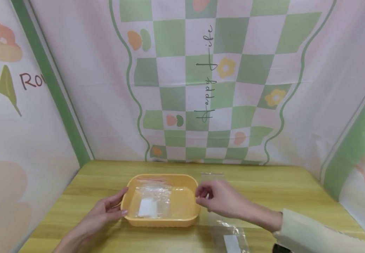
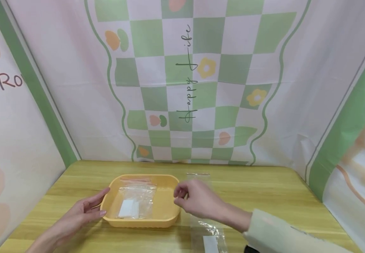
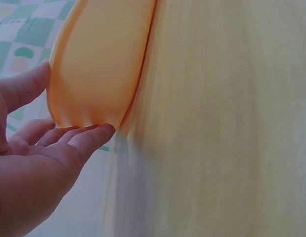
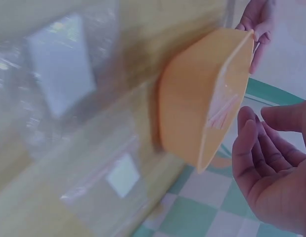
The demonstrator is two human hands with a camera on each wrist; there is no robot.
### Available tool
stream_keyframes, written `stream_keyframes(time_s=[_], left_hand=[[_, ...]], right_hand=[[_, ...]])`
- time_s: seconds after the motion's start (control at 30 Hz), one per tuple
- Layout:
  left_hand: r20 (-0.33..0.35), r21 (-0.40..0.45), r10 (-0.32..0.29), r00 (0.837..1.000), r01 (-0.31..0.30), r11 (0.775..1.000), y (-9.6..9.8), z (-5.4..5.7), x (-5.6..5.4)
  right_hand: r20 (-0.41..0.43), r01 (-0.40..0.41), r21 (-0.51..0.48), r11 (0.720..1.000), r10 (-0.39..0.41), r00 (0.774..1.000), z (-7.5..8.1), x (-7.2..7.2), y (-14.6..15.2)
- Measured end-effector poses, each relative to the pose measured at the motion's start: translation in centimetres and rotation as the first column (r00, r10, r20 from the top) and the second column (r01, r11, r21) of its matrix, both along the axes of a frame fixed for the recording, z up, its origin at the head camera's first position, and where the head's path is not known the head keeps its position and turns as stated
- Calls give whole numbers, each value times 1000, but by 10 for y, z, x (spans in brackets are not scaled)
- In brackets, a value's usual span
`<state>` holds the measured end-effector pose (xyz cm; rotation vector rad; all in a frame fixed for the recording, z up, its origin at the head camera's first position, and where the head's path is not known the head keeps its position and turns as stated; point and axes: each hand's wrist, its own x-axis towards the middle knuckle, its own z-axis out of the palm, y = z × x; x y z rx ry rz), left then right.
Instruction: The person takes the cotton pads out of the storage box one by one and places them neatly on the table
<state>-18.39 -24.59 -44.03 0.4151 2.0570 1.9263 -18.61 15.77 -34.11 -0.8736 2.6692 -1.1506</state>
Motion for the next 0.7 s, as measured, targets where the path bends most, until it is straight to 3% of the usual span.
stream_keyframes(time_s=[0.23, 0.47, 0.7], left_hand=[[-4, 3, 6, 1000, -6, 1000, -1, 0, 0], [-9, -5, 1, 1000, -1, 1000, -2, 1, -1], [-2, 6, -8, 1000, 8, 1000, 0, -1, -1]], right_hand=[[67, -89, 37, 995, 86, 994, 3, -31, -42], [78, -135, 125, 983, 126, 989, -22, -56, -77], [136, -175, 183, 967, 152, 979, -40, -72, -88]])
